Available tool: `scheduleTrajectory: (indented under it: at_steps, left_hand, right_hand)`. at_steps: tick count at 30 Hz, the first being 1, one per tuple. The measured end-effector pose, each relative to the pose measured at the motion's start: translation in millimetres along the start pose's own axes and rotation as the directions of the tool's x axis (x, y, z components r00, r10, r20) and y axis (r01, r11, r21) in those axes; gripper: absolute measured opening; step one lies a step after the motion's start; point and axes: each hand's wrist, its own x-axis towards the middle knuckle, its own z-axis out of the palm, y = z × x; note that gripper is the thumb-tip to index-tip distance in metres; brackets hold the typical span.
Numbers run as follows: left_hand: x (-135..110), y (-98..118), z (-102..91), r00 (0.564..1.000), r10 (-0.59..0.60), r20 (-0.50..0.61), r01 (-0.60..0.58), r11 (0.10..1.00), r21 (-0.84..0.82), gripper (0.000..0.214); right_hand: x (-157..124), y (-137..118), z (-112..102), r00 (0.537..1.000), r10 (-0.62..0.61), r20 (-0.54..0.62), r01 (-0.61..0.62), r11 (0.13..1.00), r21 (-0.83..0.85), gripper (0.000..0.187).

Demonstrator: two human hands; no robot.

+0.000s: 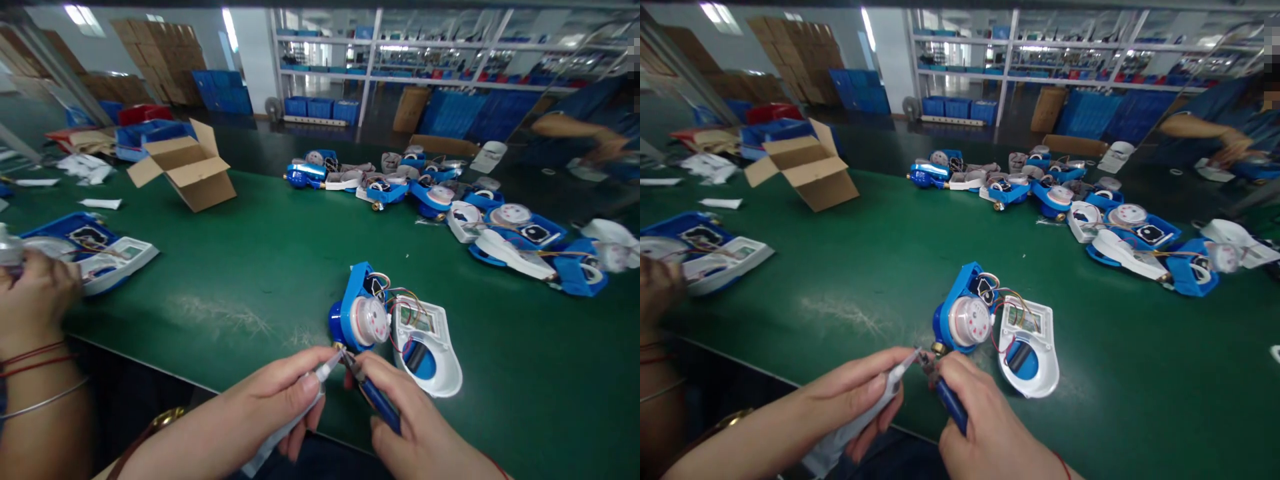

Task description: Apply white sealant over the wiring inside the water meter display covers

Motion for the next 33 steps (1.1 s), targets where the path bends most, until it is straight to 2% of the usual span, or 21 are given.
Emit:
scheduleTrajectory:
  at_steps: [6,14,23,33]
  left_hand:
    - [-4.2,-2.4,-3.9,0.999,0.039,-0.013,-0.036,0.986,0.165,0.036]
    - [-7.3,0.9,-8.8,0.997,0.080,-0.018,-0.075,0.977,0.198,0.038]
    - [-15.0,-2.0,-10.7,0.998,0.061,-0.023,-0.056,0.983,0.174,0.038]
    - [-19.3,-3.5,-14.2,0.996,0.094,-0.002,-0.093,0.981,0.168,0.036]
  right_hand:
    - [1.1,1.8,3.1,0.998,0.026,0.052,-0.021,0.995,-0.098,0.034]
    - [4.1,-0.6,3.0,0.995,0.016,0.097,-0.001,0.988,-0.152,0.038]
    - [6.8,-2.4,5.7,0.991,0.066,0.120,-0.045,0.985,-0.167,0.033]
    - [13.6,-14.8,5.7,0.994,-0.077,0.081,0.094,0.966,-0.242,0.036]
